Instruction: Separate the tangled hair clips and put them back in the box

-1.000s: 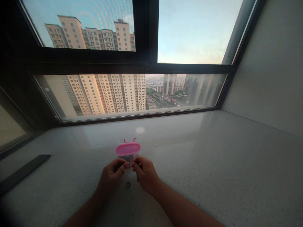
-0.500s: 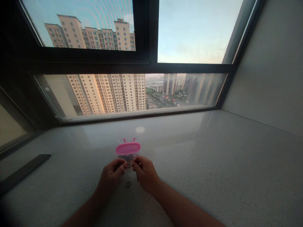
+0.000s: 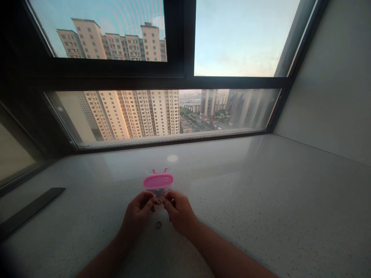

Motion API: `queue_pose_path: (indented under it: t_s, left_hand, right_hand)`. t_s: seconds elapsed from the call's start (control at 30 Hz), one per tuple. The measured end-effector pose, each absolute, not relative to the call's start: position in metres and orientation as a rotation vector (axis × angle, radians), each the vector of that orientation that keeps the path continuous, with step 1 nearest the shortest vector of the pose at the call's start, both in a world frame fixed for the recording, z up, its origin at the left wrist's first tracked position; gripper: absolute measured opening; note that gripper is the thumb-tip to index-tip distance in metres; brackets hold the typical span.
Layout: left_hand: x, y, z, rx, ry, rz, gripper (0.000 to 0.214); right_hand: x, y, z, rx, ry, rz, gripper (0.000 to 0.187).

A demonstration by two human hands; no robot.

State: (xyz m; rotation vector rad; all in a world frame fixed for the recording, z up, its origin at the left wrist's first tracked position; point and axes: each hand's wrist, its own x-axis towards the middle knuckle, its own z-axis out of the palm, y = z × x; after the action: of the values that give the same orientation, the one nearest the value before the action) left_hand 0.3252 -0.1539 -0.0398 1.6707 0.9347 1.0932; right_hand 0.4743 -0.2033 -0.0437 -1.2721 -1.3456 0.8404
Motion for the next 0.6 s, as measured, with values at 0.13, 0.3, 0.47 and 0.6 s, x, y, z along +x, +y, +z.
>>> queue_pose_path:
  t_s: [0.13,0.3,0.47,0.6]
  left_hand:
    - [0.3254,-0.1542,-0.0417,1.670,0.918,1.086,0.010]
    - [0.3257,-0.1529,-0.0432,1.672,0.941,1.067,0.008]
    - [0.3263,-0.1526,-0.0437,1.699,0.953,1.083,0.008]
    - [0.3261,-0.1535,-0.0435,1.719,0.963,1.084,0.009]
  right_hand:
    - [0.4749,-0.2041,-0.0436,-1.272,-1.357,0.846,0.017]
    - [0.4751,-0.2052,-0.0407,-1.273,-1.367,0.858,0.018]
    - [0.4757,-0.2050,-0.0415,-1.272,-1.382,0.865,0.019]
    - [0.4756,-0.2043,-0.0416,-1.286,-1.408,0.865,0.019]
